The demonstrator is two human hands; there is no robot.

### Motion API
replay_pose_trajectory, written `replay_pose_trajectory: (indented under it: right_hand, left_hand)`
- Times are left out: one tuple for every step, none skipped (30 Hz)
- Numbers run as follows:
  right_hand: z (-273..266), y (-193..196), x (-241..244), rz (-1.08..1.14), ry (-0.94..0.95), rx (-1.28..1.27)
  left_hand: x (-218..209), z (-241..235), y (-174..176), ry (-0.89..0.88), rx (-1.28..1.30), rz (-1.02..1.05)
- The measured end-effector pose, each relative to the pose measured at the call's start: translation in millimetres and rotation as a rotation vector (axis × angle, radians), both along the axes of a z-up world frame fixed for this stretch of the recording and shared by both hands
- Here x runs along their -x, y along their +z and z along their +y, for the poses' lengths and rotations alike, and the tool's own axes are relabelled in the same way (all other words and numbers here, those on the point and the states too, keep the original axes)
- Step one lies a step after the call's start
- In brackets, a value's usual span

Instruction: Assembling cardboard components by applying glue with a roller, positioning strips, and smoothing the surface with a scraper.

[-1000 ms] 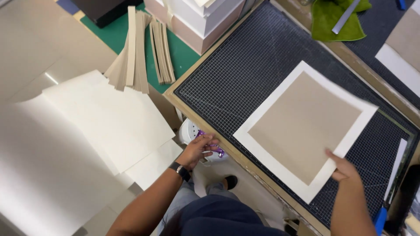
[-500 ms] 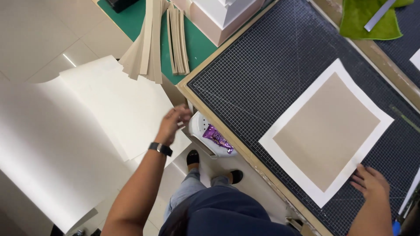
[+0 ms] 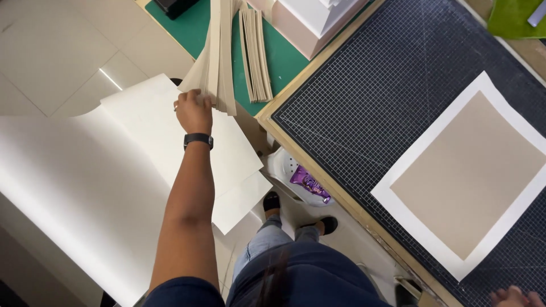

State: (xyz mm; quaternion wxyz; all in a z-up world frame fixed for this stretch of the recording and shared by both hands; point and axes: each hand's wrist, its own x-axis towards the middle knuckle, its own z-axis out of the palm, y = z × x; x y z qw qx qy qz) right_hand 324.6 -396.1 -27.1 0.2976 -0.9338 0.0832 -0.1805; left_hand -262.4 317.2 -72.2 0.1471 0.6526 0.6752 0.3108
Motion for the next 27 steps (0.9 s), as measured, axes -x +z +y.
replay_pose_trajectory:
  right_hand:
    - [-8.0,-7.0,-0.7,0.032,-0.038,-0.013]
    - [5.0,1.6,14.7,0.03,-0.043,-0.014]
    - [17.8,10.3,29.9,-0.04,-0.009,0.023]
    - [27.2,20.2,46.5,-0.106,0.026,0.064]
    - [35.3,26.3,56.4,-0.105,0.02,0.068]
    - [44.7,33.4,62.8,-0.139,0.106,0.111]
    - [53.9,40.4,69.2,-0.171,0.193,0.154]
    - [66.9,54.0,79.6,-0.172,0.189,0.154]
    - [79.7,67.9,90.2,-0.062,0.243,0.126]
    - [92.4,82.7,99.0,0.048,0.304,0.099]
    - [94.6,81.9,99.8,0.048,0.306,0.101]
    - [97.9,79.9,100.7,-0.035,0.433,0.099]
    - [101.1,78.2,101.5,-0.117,0.563,0.095]
    - [100.9,70.9,96.0,-0.118,0.565,0.092]
    - [100.7,63.6,90.5,-0.101,0.616,0.016]
    - [99.0,57.4,85.2,-0.081,0.668,-0.056]
    - [108.1,64.1,94.3,-0.079,0.672,-0.055]
    - [118.0,70.3,102.3,-0.037,0.665,-0.025]
    - [127.7,76.5,110.0,0.004,0.658,0.005]
    - [127.1,75.9,109.0,0.005,0.659,0.008]
    - [126.4,75.3,107.8,0.023,0.672,0.016]
    - [127.1,72.7,107.2,0.039,0.684,0.02]
    - [131.3,74.7,109.9,0.039,0.682,0.019]
    - [133.6,77.8,113.3,0.048,0.689,0.013]
    - [135.9,81.1,116.9,0.058,0.695,0.006]
    - [133.8,79.1,115.5,0.055,0.697,0.002]
    - [131.9,77.1,114.0,0.045,0.697,0.03]
  left_hand:
    - [-1.6,3.9,-4.6,-0.033,-0.104,0.129]
    - [-10.3,1.7,-0.1,-0.038,-0.105,0.127]
    - [-19.3,-0.9,4.6,-0.14,-0.07,0.119]
    - [-27.1,-6.8,9.3,-0.243,-0.031,0.114]
    - [-34.7,-10.2,11.8,-0.249,-0.028,0.114]
    - [-41.8,-15.7,13.5,-0.306,-0.031,0.261]
    - [-48.8,-21.3,15.3,-0.363,-0.034,0.407]
    - [-50.4,-26.9,15.4,-0.366,-0.035,0.406]
    - [-51.9,-32.8,15.6,-0.399,-0.101,0.524]
    - [-51.5,-41.6,15.6,-0.426,-0.163,0.641]
    - [-49.6,-42.8,12.2,-0.425,-0.161,0.641]
    - [-48.1,-42.3,9.0,-0.462,-0.193,0.705]
    - [-46.6,-41.8,6.1,-0.499,-0.225,0.77]
    - [-44.9,-35.9,-1.1,-0.495,-0.227,0.771]
    - [-43.0,-29.9,-8.2,-0.537,-0.223,0.699]
    - [-40.0,-26.8,-16.1,-0.578,-0.215,0.626]
    - [-37.3,-27.9,-12.5,-0.575,-0.211,0.628]
    - [-38.6,-25.8,-8.6,-0.597,-0.194,0.613]
    - [-40.1,-23.9,-4.8,-0.62,-0.176,0.599]
    - [-39.4,-23.2,-3.3,-0.62,-0.173,0.598]
    - [-38.9,-22.6,-1.8,-0.64,-0.18,0.588]
    - [-39.2,-19.1,0.2,-0.66,-0.192,0.579]
    - [-37.6,-17.5,-0.4,-0.661,-0.194,0.58]
    - [-37.3,-16.5,-1.1,-0.675,-0.205,0.603]
    - [-36.9,-15.6,-1.8,-0.688,-0.216,0.625]
    - [-37.4,-15.0,-1.6,-0.685,-0.219,0.626]
    - [-38.1,-14.3,-1.3,-0.687,-0.182,0.666]
